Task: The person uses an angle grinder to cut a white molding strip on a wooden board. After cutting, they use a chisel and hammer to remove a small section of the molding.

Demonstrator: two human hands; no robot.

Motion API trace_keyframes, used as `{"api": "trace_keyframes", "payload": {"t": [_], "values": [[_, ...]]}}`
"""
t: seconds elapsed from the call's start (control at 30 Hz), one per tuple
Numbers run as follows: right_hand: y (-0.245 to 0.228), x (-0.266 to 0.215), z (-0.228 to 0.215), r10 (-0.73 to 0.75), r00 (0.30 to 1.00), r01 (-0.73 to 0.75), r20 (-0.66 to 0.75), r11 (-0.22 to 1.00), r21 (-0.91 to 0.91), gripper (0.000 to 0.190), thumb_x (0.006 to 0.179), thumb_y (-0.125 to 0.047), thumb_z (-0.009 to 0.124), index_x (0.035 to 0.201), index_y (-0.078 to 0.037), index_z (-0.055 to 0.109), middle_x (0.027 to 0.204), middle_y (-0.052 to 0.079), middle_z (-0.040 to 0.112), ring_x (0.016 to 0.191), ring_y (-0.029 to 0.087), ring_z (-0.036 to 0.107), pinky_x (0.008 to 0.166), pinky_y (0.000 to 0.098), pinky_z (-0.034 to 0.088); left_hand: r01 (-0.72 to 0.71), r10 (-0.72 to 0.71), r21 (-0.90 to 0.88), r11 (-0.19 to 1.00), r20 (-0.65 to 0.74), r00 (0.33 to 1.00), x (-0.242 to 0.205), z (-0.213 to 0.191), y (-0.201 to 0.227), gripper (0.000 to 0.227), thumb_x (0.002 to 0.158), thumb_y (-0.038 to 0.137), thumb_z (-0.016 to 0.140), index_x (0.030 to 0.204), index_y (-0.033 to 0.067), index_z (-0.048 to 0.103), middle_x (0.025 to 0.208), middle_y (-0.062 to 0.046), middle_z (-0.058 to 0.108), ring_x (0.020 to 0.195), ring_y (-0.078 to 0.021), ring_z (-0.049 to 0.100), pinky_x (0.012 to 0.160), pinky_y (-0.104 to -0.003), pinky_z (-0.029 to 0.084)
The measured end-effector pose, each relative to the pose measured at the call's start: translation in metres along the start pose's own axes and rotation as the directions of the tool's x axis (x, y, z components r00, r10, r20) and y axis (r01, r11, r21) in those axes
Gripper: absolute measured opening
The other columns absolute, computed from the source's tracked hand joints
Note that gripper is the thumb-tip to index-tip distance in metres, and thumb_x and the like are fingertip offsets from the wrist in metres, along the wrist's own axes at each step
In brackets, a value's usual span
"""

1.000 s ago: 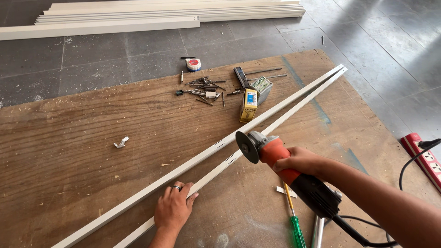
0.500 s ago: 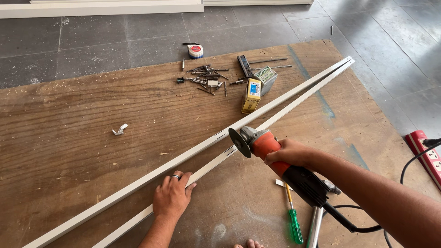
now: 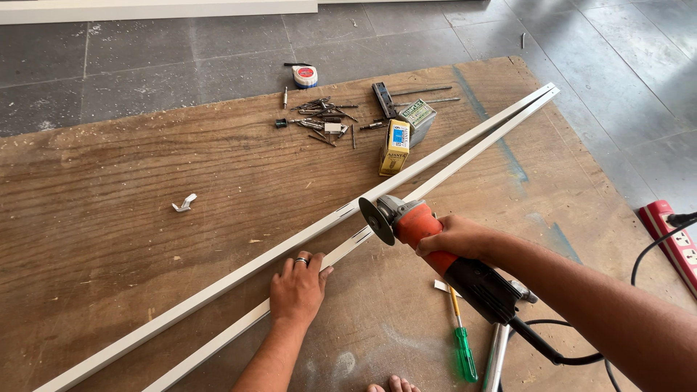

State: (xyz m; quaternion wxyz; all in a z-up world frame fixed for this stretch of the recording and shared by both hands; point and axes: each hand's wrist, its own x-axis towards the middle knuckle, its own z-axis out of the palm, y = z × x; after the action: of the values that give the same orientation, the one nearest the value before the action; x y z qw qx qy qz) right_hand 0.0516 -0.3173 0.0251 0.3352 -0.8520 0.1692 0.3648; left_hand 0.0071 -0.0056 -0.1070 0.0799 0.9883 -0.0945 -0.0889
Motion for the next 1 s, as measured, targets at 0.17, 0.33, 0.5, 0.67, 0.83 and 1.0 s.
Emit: {"api": "trace_keyframes", "payload": {"t": [0.17, 0.33, 0.5, 0.67, 0.83, 1.0], "values": [[-0.003, 0.003, 0.0, 0.016, 1.0, -0.016, 0.013, 1.0, -0.026, 0.067, 0.064, -0.034, 0.076, 0.121, 0.0, 0.067, 0.093, 0.02, 0.074, 0.074, 0.029, 0.075, 0.068, 0.0375, 0.063, -0.007, 0.003, 0.103, 0.995, 0.041, 0.999, -0.001, -0.004, 0.004, 0.045, 0.1, 0.046, 0.055, 0.137, 0.0206, 0.052, 0.135, 0.0, 0.059, 0.111, -0.0179, 0.062, 0.08, -0.039, 0.061], [-0.005, 0.007, -0.001, -0.004, 1.0, 0.005, 0.012, 0.998, -0.07, 0.069, 0.064, -0.037, 0.078, 0.121, 0.0, 0.066, 0.094, 0.02, 0.075, 0.074, 0.028, 0.075, 0.068, 0.037, 0.062, 0.015, -0.018, 0.087, 0.996, 0.034, 0.999, -0.001, -0.004, 0.006, 0.045, 0.099, 0.048, 0.055, 0.136, 0.0218, 0.053, 0.135, 0.002, 0.058, 0.112, -0.017, 0.061, 0.083, -0.039, 0.06], [-0.005, 0.011, -0.002, 0.014, 1.0, -0.013, 0.013, 0.997, -0.075, 0.069, 0.064, -0.037, 0.077, 0.121, 0.001, 0.067, 0.093, 0.02, 0.074, 0.073, 0.028, 0.074, 0.067, 0.0377, 0.062, 0.028, -0.03, 0.061, 0.998, 0.036, 0.999, -0.002, -0.006, 0.006, 0.043, 0.101, 0.05, 0.054, 0.134, 0.0219, 0.054, 0.135, 0.003, 0.059, 0.113, -0.0167, 0.062, 0.084, -0.04, 0.06], [-0.001, 0.012, 0.0, 0.012, 0.999, -0.01, 0.03, 0.999, -0.051, 0.069, 0.064, -0.035, 0.076, 0.122, 0.0, 0.064, 0.093, 0.02, 0.074, 0.073, 0.028, 0.075, 0.067, 0.0381, 0.064, 0.03, -0.033, 0.063, 0.998, 0.049, 0.998, -0.002, -0.007, 0.006, 0.042, 0.101, 0.048, 0.054, 0.134, 0.022, 0.055, 0.133, 0.003, 0.06, 0.114, -0.0157, 0.062, 0.084, -0.039, 0.06], [0.002, 0.014, 0.003, 0.0, 0.999, 0.001, 0.034, 0.999, -0.042, 0.069, 0.063, -0.036, 0.077, 0.121, 0.001, 0.066, 0.094, 0.02, 0.074, 0.073, 0.027, 0.075, 0.067, 0.0367, 0.064, 0.027, -0.03, 0.069, 0.997, 0.045, 0.999, -0.001, -0.007, 0.006, 0.041, 0.1, 0.047, 0.055, 0.133, 0.0219, 0.055, 0.133, 0.002, 0.06, 0.115, -0.0158, 0.061, 0.083, -0.04, 0.06], [0.001, 0.015, 0.004, 0.013, 0.999, -0.01, 0.032, 0.997, -0.073, 0.07, 0.064, -0.036, 0.077, 0.122, 0.002, 0.065, 0.093, 0.021, 0.074, 0.071, 0.028, 0.074, 0.066, 0.0372, 0.064, 0.024, -0.026, 0.069, 0.997, 0.025, 0.999, -0.002, -0.006, 0.005, 0.042, 0.099, 0.049, 0.054, 0.131, 0.0222, 0.056, 0.133, 0.002, 0.06, 0.116, -0.0159, 0.061, 0.082, -0.04, 0.061]]}}
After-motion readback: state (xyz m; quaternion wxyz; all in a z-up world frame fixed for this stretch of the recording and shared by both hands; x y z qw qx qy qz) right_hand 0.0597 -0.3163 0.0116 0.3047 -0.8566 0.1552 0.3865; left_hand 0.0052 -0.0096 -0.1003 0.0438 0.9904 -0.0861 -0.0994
